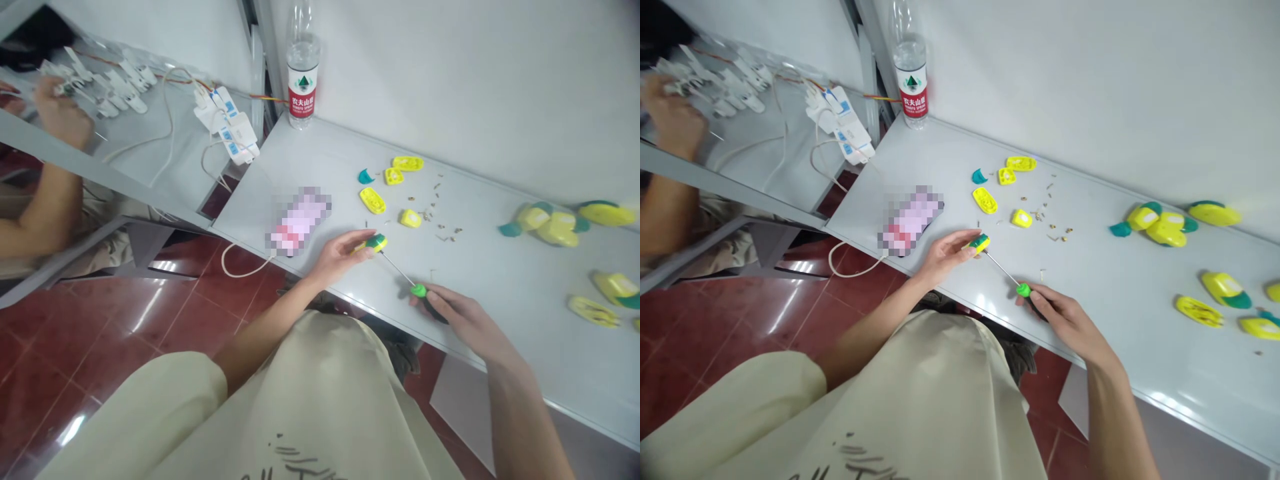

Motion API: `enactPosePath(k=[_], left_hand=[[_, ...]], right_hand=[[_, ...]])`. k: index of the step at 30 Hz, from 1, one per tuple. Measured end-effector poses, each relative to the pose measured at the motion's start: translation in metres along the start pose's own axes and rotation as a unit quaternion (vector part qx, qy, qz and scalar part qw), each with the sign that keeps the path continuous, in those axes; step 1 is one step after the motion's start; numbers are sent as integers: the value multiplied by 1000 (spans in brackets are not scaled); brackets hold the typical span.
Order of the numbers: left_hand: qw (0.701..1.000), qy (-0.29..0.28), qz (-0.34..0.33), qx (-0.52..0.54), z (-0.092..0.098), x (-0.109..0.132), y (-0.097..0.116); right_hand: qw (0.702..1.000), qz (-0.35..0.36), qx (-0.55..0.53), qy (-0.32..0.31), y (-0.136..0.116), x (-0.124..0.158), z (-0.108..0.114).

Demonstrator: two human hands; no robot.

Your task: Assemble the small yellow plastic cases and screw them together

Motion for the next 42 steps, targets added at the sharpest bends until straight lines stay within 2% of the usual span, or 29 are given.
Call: enactPosePath(k=[6,9,13,16,20,26,31,36,42], left_hand=[[998,-55,17,-20,-1,3,7],[996,-76,42,-9,0,3,11],[995,-58,67,41,2,0,13],[992,-38,79,94,3,-3,14],[986,-7,82,147,3,-5,17],[980,14,88,180,4,-6,20],[984,7,79,159,3,-4,19],[995,0,51,80,-1,1,18],[999,-15,22,35,-4,1,14]], right_hand=[[996,-30,53,67,-17,12,7],[993,-36,87,66,-36,21,10],[990,-52,104,81,-57,30,15],[985,-76,104,115,-64,32,19],[978,-62,113,162,-63,31,25],[976,-46,116,179,-58,26,31],[983,-45,95,153,-58,27,30],[991,-52,-11,120,-53,23,23],[988,-46,-96,111,-41,12,21]])
Point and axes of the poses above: each hand's wrist, its own x-axis away from the middle knuckle, its own z-axis out of the back of the hand, y = z × x, the point moved 2 cm from there along -x, towards the middle knuckle
